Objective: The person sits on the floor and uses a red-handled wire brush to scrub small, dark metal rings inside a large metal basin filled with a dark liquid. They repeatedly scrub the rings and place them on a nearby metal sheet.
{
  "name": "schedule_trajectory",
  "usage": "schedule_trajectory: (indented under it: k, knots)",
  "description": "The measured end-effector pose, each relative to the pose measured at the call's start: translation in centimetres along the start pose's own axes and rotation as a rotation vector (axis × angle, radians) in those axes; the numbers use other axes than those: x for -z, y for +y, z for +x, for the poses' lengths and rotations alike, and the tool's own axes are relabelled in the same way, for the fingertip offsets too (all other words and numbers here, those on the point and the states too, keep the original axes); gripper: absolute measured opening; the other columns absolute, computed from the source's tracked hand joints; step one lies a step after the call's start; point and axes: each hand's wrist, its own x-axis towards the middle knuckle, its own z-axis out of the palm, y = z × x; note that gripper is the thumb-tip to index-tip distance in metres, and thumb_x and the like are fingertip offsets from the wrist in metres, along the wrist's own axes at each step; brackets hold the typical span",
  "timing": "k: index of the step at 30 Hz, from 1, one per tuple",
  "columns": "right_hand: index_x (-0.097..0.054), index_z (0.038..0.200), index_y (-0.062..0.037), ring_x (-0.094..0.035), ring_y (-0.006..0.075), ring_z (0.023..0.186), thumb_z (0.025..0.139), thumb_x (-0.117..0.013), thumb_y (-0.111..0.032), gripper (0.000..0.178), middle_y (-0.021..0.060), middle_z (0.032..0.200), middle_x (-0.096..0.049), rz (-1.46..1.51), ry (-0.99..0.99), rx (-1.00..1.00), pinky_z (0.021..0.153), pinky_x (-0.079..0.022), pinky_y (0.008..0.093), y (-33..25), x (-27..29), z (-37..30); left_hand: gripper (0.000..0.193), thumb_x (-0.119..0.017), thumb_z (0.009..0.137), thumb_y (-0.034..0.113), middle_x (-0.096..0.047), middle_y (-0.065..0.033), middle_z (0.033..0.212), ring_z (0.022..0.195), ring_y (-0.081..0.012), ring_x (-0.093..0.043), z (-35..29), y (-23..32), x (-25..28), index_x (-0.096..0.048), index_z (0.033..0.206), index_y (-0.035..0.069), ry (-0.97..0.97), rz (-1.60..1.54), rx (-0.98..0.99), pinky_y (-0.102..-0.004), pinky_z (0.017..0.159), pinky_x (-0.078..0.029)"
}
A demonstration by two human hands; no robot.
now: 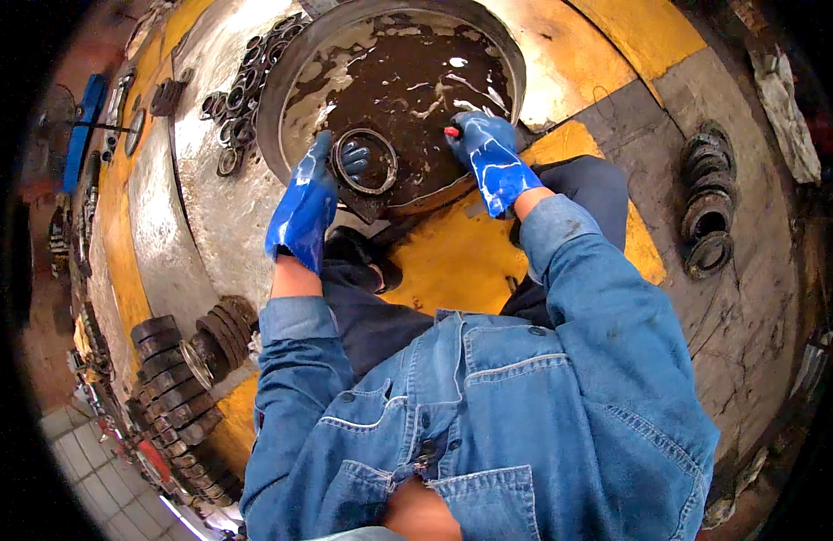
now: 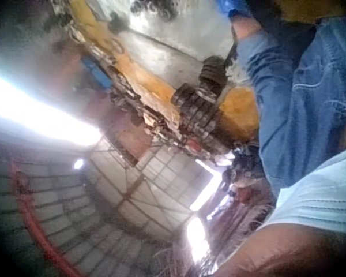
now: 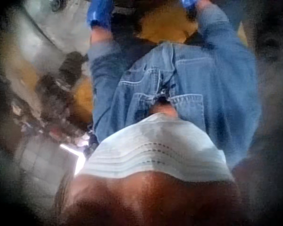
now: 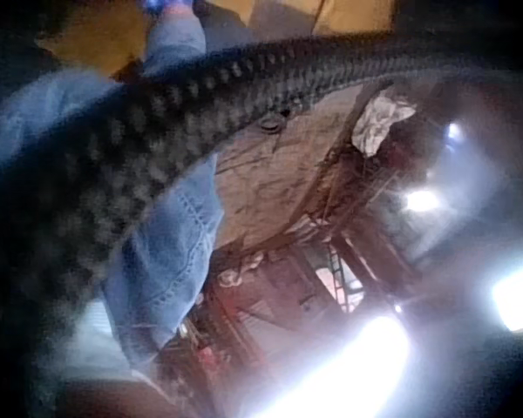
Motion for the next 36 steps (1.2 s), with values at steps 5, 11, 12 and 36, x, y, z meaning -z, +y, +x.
schedule_trajectory:
  k: [5,11,12,36]
  knots:
    - [-0.078,0.102,-0.0176,-0.072,0.0360,0.096,0.092,-0.071,-0.041,0.026,0.0116,0.103,-0.076,-0.119,-0.070,-0.060,0.084,-0.058,0.0471,0.9,-0.8,0.2,0.038,-0.036,0.114,0.018,-0.074,-0.0201,0.106,0.093,-0.0305,-0.072,0.0,0.2,0.1,-0.059,0.141,0.004,-0.056,0.245,-0.207,-0.0425,0.083,-0.055]
    - [-0.076,0.106,-0.0184,-0.073,0.0364,0.102,0.091,-0.070,-0.046,0.032,0.0110,0.112,-0.076,-0.175,-0.209,-0.134,0.090,-0.058,0.0475,0.1,-0.6,0.7,0.035,-0.053,0.107,0.009,-0.076,-0.0228,0.107,0.094,-0.0366,-0.074,1.1,0.1,0.7,-0.061,0.141,0.007,-0.258,0.111,0.116,-0.0436,0.083,-0.058]
    - [-0.076,0.106,-0.0185,-0.073,0.0363,0.103,0.091,-0.070,-0.047,0.033,0.0111,0.112,-0.076,-0.185,-0.211,-0.143,0.090,-0.058,0.0475,-0.1,-0.5,0.7,0.034,-0.053,0.108,0.011,-0.076,-0.0226,0.107,0.094,-0.0365,-0.074,1.3,-0.1,0.6,-0.062,0.140,0.008,-0.279,0.051,0.168,-0.0433,0.083,-0.058]
    - [-0.078,0.112,-0.0215,-0.073,0.0333,0.108,0.093,-0.070,-0.045,0.032,0.0102,0.115,-0.077,-0.258,-0.270,-0.204,0.094,-0.058,0.0452,-1.0,0.6,0.7,0.035,-0.055,0.109,0.026,-0.077,-0.0186,0.109,0.096,-0.0316,-0.075,2.1,-3.8,-1.2,-0.063,0.137,0.005,-0.295,-0.667,0.701,-0.0404,0.083,-0.059]
